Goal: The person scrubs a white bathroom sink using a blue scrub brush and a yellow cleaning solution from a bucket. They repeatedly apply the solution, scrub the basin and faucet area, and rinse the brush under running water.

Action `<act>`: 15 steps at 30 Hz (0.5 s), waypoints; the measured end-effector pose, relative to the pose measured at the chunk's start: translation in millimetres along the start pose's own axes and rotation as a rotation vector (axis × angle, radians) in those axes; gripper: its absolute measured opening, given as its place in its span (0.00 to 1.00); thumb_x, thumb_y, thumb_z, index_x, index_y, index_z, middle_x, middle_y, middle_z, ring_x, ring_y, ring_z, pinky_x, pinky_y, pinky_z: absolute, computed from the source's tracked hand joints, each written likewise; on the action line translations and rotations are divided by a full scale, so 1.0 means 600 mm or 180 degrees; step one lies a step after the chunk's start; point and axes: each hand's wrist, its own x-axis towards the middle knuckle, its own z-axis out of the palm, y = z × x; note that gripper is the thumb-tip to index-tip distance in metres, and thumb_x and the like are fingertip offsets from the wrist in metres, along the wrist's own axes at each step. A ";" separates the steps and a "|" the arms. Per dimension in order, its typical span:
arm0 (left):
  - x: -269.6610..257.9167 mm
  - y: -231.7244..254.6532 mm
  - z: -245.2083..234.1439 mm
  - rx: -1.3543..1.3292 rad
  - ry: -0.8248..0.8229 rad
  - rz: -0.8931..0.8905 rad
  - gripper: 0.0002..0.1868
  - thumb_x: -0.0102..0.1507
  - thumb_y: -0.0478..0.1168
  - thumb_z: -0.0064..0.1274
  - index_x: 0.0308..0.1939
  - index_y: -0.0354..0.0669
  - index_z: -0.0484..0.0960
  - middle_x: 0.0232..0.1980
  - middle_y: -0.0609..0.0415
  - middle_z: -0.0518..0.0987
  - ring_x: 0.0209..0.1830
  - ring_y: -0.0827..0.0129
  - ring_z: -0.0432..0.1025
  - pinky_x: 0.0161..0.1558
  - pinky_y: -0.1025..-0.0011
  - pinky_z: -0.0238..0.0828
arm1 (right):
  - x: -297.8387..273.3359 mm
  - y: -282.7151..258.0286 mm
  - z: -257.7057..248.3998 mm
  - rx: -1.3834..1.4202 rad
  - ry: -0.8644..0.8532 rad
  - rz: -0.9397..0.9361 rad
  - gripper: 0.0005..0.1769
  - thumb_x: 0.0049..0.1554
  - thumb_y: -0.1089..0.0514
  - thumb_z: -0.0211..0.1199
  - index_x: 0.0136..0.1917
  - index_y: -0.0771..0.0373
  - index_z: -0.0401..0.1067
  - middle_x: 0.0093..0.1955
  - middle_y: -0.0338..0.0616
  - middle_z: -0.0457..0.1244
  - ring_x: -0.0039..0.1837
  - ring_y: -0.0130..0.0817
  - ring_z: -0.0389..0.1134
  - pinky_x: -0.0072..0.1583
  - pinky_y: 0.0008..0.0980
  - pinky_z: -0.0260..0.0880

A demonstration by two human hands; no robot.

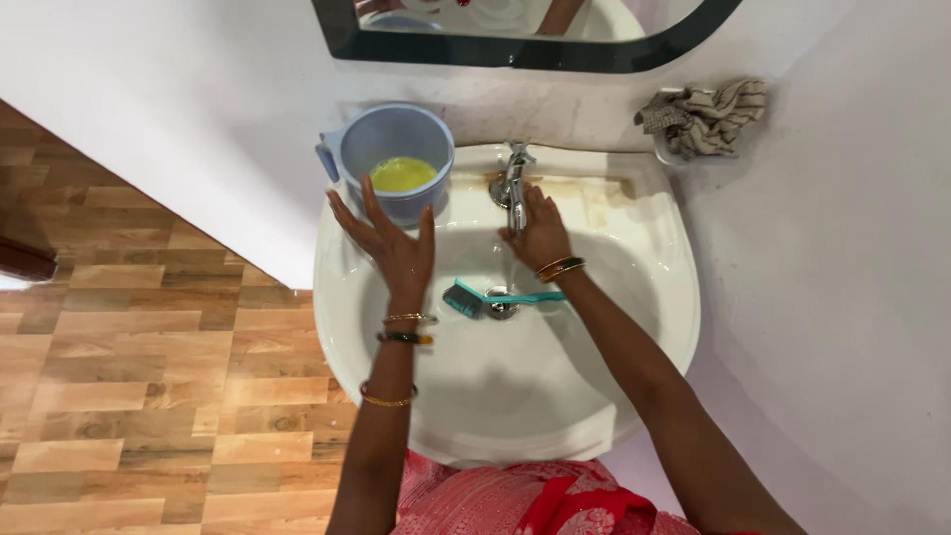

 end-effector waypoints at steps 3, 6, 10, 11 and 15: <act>0.066 -0.030 -0.035 -0.0075 -0.0443 0.0092 0.55 0.57 0.55 0.72 0.79 0.47 0.53 0.77 0.23 0.45 0.77 0.30 0.46 0.70 0.44 0.54 | -0.018 0.009 -0.041 -0.0356 0.0295 0.0563 0.38 0.65 0.39 0.52 0.78 0.67 0.57 0.80 0.62 0.52 0.82 0.55 0.47 0.79 0.59 0.42; 0.105 -0.041 -0.054 -0.0027 -0.1077 -0.0153 0.50 0.51 0.56 0.74 0.72 0.50 0.65 0.69 0.31 0.62 0.67 0.37 0.62 0.61 0.49 0.66 | -0.008 -0.029 -0.028 -0.0740 0.0601 0.0695 0.39 0.66 0.43 0.54 0.79 0.72 0.56 0.81 0.64 0.50 0.82 0.56 0.47 0.79 0.58 0.42; 0.133 -0.045 -0.071 -0.0100 -0.1445 -0.0505 0.33 0.48 0.56 0.76 0.49 0.46 0.77 0.53 0.47 0.77 0.51 0.52 0.76 0.47 0.58 0.76 | -0.067 -0.169 0.016 -0.0333 0.0485 -0.0158 0.42 0.64 0.41 0.54 0.79 0.74 0.51 0.83 0.66 0.41 0.84 0.60 0.39 0.81 0.58 0.35; 0.135 -0.047 -0.077 -0.0151 -0.1419 -0.0500 0.31 0.47 0.55 0.77 0.43 0.43 0.78 0.50 0.49 0.79 0.47 0.54 0.77 0.44 0.59 0.77 | -0.092 -0.201 0.021 -0.0395 0.0242 -0.0352 0.46 0.64 0.41 0.53 0.81 0.77 0.48 0.84 0.68 0.38 0.86 0.61 0.37 0.82 0.57 0.32; 0.152 -0.042 -0.116 -0.0413 -0.1396 -0.0678 0.30 0.46 0.52 0.77 0.41 0.40 0.77 0.47 0.51 0.80 0.44 0.58 0.78 0.43 0.62 0.81 | -0.119 -0.285 0.027 -0.0590 -0.0061 -0.1009 0.41 0.64 0.37 0.52 0.82 0.57 0.49 0.86 0.55 0.39 0.87 0.51 0.34 0.82 0.55 0.28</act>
